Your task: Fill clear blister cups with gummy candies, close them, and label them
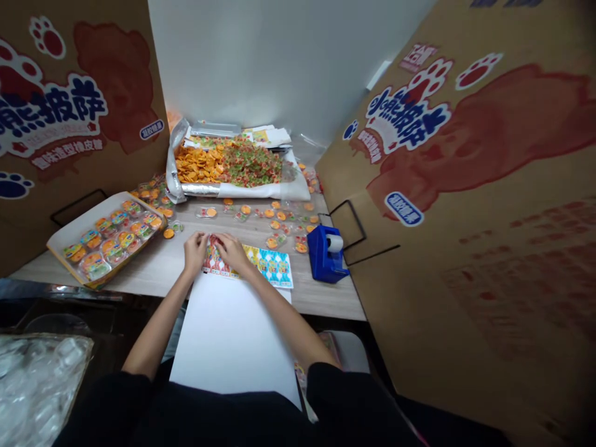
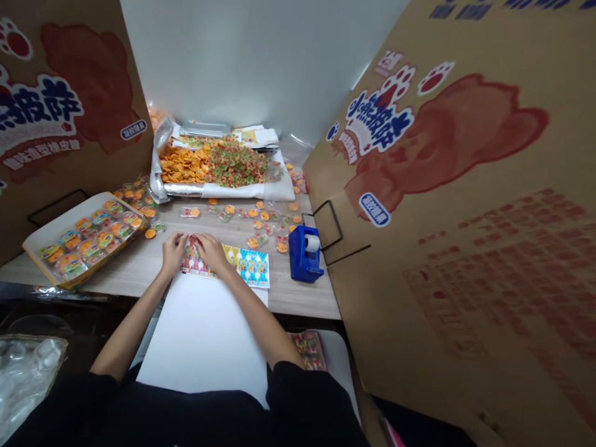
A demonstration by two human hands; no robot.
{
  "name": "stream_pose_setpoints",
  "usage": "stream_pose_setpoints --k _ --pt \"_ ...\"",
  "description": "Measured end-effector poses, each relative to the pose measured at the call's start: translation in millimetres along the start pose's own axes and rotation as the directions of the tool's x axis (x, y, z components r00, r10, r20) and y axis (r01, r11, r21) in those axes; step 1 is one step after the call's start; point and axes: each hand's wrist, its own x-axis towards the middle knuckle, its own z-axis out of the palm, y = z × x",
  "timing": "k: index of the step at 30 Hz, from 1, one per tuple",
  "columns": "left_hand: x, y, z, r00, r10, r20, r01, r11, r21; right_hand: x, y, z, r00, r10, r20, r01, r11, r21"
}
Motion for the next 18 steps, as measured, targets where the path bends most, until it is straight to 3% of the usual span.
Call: stream_pose_setpoints --k 2,6,10,13,18 --pt "0 -8 -4.4 1.000 -0.022 -0.005 0.022 0.999 -0.028 1 4 14 0.999 -0.007 -0.041 0.006 0.999 -0.033" --pt "2 -13 -6.3 0.999 -0.029 -0.017 0.028 0.999 -0.035 -4 9 22 0.994 -0.031 -0.107 0.009 0.981 -0.195" --pt "1 -12 -2.7 0.997 -0.045 -0.056 0.045 0.999 -0.010 -8 7 30 0.994 -0.051 -0.099 0.018 0.949 -0.314" --pt "0 -10 -2.5 0.995 -0.068 -0.073 0.069 0.998 0.007 -8 6 33 0.994 -0.090 -0.059 0.065 0.939 -0.337" --pt "0 -9 -2.4 0.990 -0.113 -0.087 0.117 0.992 0.043 -7 9 32 0.987 -0.135 -0.091 0.096 0.935 -0.342"
